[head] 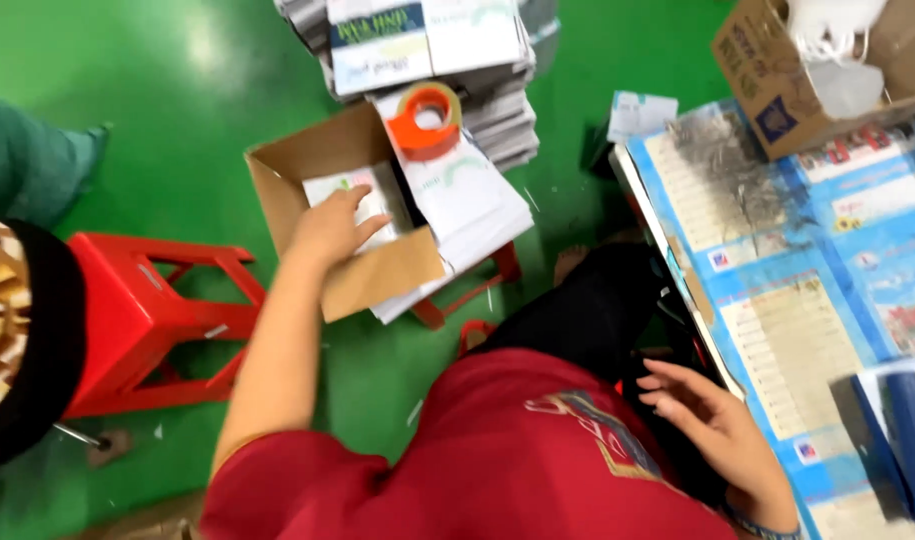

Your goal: Packing face masks into individual plastic bags and then placing the bags into a cardboard box.

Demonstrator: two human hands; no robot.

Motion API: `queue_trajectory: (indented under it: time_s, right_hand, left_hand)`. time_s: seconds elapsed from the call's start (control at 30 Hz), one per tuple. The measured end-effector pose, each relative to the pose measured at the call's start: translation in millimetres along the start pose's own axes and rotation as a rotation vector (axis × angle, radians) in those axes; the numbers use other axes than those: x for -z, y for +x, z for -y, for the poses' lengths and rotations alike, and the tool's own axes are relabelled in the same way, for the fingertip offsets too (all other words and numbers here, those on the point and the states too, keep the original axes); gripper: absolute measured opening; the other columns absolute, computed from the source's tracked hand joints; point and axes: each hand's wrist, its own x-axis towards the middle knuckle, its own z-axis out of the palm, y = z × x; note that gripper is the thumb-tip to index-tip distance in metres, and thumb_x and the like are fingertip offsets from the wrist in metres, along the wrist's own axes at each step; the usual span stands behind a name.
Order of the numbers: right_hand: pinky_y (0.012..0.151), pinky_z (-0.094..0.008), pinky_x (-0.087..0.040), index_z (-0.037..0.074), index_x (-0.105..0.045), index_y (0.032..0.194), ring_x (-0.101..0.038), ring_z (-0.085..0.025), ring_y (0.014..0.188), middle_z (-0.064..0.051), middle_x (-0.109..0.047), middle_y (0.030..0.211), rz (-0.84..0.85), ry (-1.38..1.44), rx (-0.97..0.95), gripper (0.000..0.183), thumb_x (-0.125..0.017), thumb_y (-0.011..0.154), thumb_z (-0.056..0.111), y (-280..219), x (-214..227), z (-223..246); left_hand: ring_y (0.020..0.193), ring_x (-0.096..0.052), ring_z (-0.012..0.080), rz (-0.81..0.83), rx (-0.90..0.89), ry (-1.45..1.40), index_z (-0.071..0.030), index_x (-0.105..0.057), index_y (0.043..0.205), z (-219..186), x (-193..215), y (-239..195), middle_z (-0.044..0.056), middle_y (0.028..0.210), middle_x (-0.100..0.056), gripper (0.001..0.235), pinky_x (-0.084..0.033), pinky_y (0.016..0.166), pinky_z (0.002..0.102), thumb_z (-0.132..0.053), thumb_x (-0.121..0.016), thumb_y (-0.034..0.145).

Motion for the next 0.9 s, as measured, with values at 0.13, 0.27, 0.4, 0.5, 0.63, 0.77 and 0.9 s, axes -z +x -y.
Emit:
queue_trajectory:
  time_s: [0.13, 0.27, 0.4, 0.5, 0.63, 0.77, 0.9]
  right_hand:
    - [0.090, -0.033, -0.055, 0.001, -0.060, 0.141, -0.071, -0.021, 0.107, -0.015, -0.074, 0.120, 0.002, 0.031, -0.053, 0.047, -0.062, 0.094, 0.009, -11.3, 6.3, -21.9]
    - [0.091, -0.033, -0.054, 0.002, -0.060, 0.140, -0.071, -0.021, 0.106, -0.014, -0.074, 0.119, -0.024, 0.055, -0.040, 0.046, -0.061, 0.095, 0.012, -8.6, -7.6, -10.5]
    - [0.092, -0.033, -0.055, 0.003, -0.061, 0.138, -0.071, -0.019, 0.105, -0.013, -0.073, 0.118, -0.055, 0.037, -0.011, 0.046, -0.065, 0.094, 0.014, -20.8, -15.9, -16.7]
    - [0.093, -0.031, -0.057, 0.005, -0.062, 0.137, -0.070, -0.015, 0.106, -0.010, -0.076, 0.115, -0.112, 0.003, 0.032, 0.045, -0.068, 0.094, 0.018, -39.6, -10.2, -7.8]
    - [0.092, -0.031, -0.057, 0.004, -0.063, 0.135, -0.070, -0.014, 0.103, -0.009, -0.075, 0.114, -0.263, 0.160, 0.058, 0.044, -0.069, 0.095, 0.020, -72.1, 0.2, -16.5]
    - [0.090, -0.029, -0.056, 0.003, -0.064, 0.134, -0.068, -0.011, 0.100, -0.007, -0.075, 0.110, -0.402, 0.124, 0.107, 0.042, -0.069, 0.096, 0.021, -101.1, -0.1, -6.7]
    - [0.090, -0.026, -0.055, 0.005, -0.064, 0.135, -0.067, -0.009, 0.100, -0.004, -0.075, 0.109, -0.517, 0.130, 0.101, 0.044, -0.069, 0.095, 0.024, -124.5, 1.9, -14.5]
  left_hand:
    - [0.113, -0.064, 0.0341, 0.177, -0.260, -0.180, -0.017, -0.060, 0.137, 1.5, -26.5, -30.3, 0.016, 0.124, -0.067, 0.075, -0.050, 0.095, 0.045, -0.047, -0.084, 0.072]
    - [0.104, -0.068, 0.0357, -0.204, -0.141, 0.020, -0.016, -0.069, 0.121, 2.3, -78.2, -14.0, 0.012, 0.111, -0.074, 0.041, -0.052, 0.087, 0.050, -0.041, -0.075, 0.088]
    - [0.096, -0.066, 0.0397, -0.301, -0.143, 0.151, -0.007, -0.067, 0.118, -16.3, -82.4, -4.0, 0.018, 0.105, -0.071, 0.042, -0.050, 0.082, 0.053, -0.037, -0.075, 0.091]
    - [0.115, -0.058, 0.0393, -0.662, -0.454, -0.023, -0.006, -0.067, 0.129, -70.3, -67.5, -29.0, 0.018, 0.120, -0.065, 0.041, -0.044, 0.101, 0.053, -0.018, -0.070, 0.090]
    - [0.112, -0.059, 0.0391, -0.461, -0.757, -0.293, -0.005, -0.068, 0.123, -200.7, -51.8, -57.0, 0.017, 0.119, -0.066, 0.027, -0.047, 0.100, 0.048, -0.010, -0.069, 0.097]
    - [0.115, -0.060, 0.0375, -0.249, -1.057, -0.421, -0.006, -0.069, 0.118, -290.1, -79.8, -44.0, 0.016, 0.120, -0.066, 0.024, -0.049, 0.100, 0.045, -0.011, -0.068, 0.094]
    - [0.114, -0.061, 0.0359, -0.077, -1.205, -0.423, -0.008, -0.072, 0.114, -358.7, -107.6, -15.8, 0.013, 0.120, -0.067, 0.023, -0.050, 0.097, 0.044, -0.013, -0.068, 0.092]
